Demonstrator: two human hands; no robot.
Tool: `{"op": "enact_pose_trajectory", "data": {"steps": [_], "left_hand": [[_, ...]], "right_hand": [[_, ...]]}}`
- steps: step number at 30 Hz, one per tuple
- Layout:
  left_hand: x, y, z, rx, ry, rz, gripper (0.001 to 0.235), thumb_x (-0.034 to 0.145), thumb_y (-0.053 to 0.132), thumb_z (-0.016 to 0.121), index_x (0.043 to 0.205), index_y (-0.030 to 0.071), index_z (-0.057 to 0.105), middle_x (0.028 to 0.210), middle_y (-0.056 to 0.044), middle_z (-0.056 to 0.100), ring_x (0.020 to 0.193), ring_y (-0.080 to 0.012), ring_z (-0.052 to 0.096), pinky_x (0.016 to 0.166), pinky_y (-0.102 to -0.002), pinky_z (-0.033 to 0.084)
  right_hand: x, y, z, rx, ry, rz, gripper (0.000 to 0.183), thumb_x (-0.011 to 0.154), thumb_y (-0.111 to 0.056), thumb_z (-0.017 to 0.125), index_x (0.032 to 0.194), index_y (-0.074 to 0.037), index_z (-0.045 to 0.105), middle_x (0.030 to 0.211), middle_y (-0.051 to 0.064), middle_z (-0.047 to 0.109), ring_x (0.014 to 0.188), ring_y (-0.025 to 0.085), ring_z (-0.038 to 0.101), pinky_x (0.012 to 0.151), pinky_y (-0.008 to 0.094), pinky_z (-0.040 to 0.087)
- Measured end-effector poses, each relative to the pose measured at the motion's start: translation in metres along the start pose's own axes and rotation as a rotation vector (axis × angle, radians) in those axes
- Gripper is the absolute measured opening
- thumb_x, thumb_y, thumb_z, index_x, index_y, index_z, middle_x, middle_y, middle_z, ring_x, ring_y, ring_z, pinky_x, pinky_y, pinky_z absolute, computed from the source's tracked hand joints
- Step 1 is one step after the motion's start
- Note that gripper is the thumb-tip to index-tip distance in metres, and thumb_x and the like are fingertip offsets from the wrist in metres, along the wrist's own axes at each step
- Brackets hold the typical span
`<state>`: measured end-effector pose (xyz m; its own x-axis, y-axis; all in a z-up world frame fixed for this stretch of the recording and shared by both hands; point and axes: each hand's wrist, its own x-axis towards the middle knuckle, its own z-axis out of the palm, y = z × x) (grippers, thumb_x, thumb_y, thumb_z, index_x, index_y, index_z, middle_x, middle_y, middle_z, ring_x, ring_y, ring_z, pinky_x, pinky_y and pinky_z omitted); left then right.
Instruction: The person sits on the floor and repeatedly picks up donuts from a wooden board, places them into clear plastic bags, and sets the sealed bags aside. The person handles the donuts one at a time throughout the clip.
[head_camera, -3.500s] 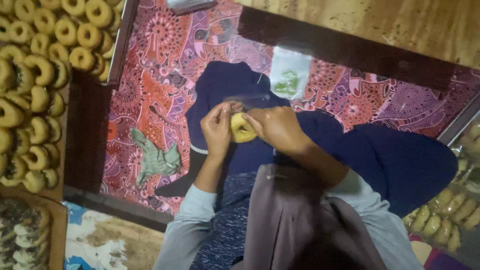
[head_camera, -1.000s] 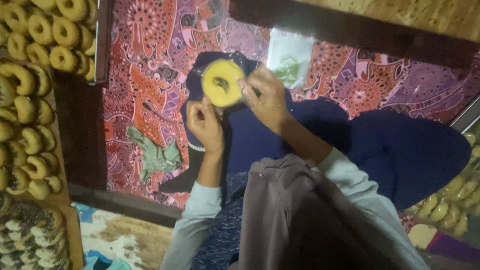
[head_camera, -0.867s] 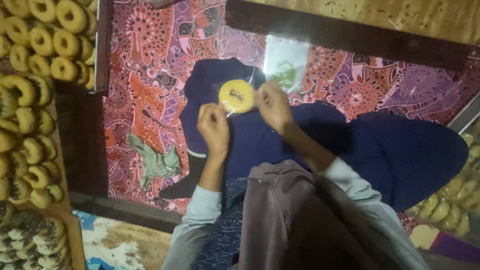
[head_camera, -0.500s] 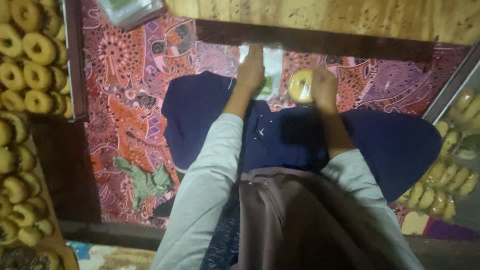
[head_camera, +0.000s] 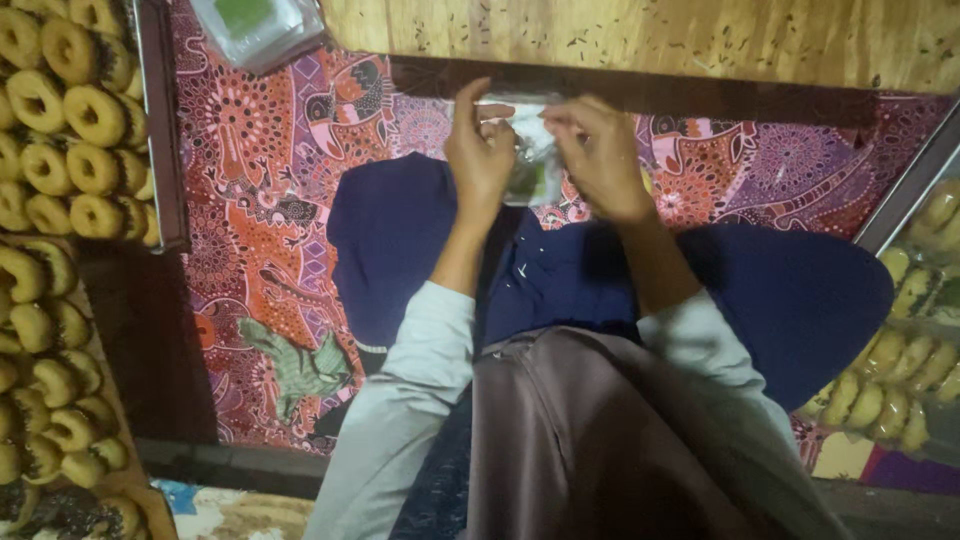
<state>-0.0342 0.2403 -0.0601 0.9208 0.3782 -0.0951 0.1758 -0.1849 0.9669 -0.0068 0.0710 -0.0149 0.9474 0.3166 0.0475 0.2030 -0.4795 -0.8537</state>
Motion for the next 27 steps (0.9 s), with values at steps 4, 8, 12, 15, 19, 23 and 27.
{"op": "enact_pose_trajectory", "data": {"steps": [4, 8, 12, 15, 19, 23, 27], "left_hand": [[-0.009, 0.029, 0.013, 0.127, 0.07, 0.227, 0.042, 0.096, -0.002, 0.069, 0.136, 0.008, 0.057, 0.106, -0.011, 0.078, 0.09, -0.0202, 0.079, 0.082, -0.031, 0.062], [-0.053, 0.059, 0.032, 0.111, -0.096, 0.649, 0.046, 0.095, 0.0, 0.072, 0.132, 0.021, 0.055, 0.109, -0.01, 0.072, 0.093, -0.0259, 0.073, 0.089, -0.032, 0.058], [-0.044, 0.067, 0.069, -1.098, -0.139, -0.237, 0.081, 0.078, -0.002, 0.072, 0.144, 0.033, 0.043, 0.116, -0.001, 0.065, 0.088, -0.0138, 0.064, 0.074, -0.026, 0.055], [-0.003, 0.055, 0.09, -1.133, -0.233, -0.557, 0.061, 0.092, -0.002, 0.069, 0.147, 0.013, 0.047, 0.117, -0.01, 0.061, 0.071, -0.022, 0.048, 0.053, -0.034, 0.042], [0.038, 0.054, 0.097, -1.24, -0.298, -0.305, 0.048, 0.096, -0.006, 0.064, 0.136, 0.013, 0.048, 0.117, -0.008, 0.058, 0.104, -0.0197, 0.06, 0.101, -0.048, 0.054], [0.054, 0.078, 0.091, -1.385, -0.29, -0.412, 0.046, 0.093, 0.011, 0.065, 0.138, 0.017, 0.055, 0.115, -0.007, 0.061, 0.105, -0.0203, 0.062, 0.113, -0.061, 0.046], [0.065, 0.084, 0.101, -1.587, -0.242, -0.537, 0.042, 0.1, 0.037, 0.067, 0.128, 0.008, 0.055, 0.113, -0.015, 0.062, 0.103, -0.03, 0.061, 0.116, -0.07, 0.038]], "right_hand": [[-0.024, -0.048, -0.029, -0.213, 0.151, -0.184, 0.025, 0.103, -0.01, 0.07, 0.128, -0.006, 0.068, 0.132, 0.018, 0.066, 0.124, 0.03, 0.066, 0.104, 0.035, 0.055], [-0.031, -0.048, -0.053, -0.008, 0.002, 0.021, 0.064, 0.101, -0.004, 0.065, 0.16, -0.002, 0.043, 0.167, 0.023, 0.04, 0.154, 0.035, 0.044, 0.125, 0.039, 0.045], [-0.027, -0.03, -0.077, 0.662, -0.051, -0.024, 0.068, 0.096, -0.004, 0.071, 0.155, -0.014, 0.039, 0.165, 0.026, 0.032, 0.152, 0.035, 0.037, 0.121, 0.043, 0.039], [-0.021, -0.003, -0.108, -0.019, -0.059, -0.346, 0.037, 0.09, -0.006, 0.072, 0.127, -0.005, 0.066, 0.129, 0.03, 0.056, 0.119, 0.042, 0.059, 0.108, 0.048, 0.048], [0.011, 0.064, -0.197, 0.793, 0.386, 0.375, 0.011, 0.088, -0.011, 0.076, 0.091, -0.011, 0.066, 0.079, -0.001, 0.063, 0.065, 0.011, 0.057, 0.059, 0.029, 0.048], [0.072, 0.137, -0.292, 0.065, 0.169, 0.484, 0.028, 0.09, -0.021, 0.084, 0.11, -0.009, 0.069, 0.098, 0.005, 0.073, 0.09, 0.018, 0.072, 0.075, 0.032, 0.059], [0.089, 0.145, -0.292, -0.122, 0.103, 0.744, 0.051, 0.091, -0.031, 0.089, 0.121, 0.002, 0.064, 0.107, 0.022, 0.069, 0.09, 0.036, 0.072, 0.071, 0.051, 0.055]]}}
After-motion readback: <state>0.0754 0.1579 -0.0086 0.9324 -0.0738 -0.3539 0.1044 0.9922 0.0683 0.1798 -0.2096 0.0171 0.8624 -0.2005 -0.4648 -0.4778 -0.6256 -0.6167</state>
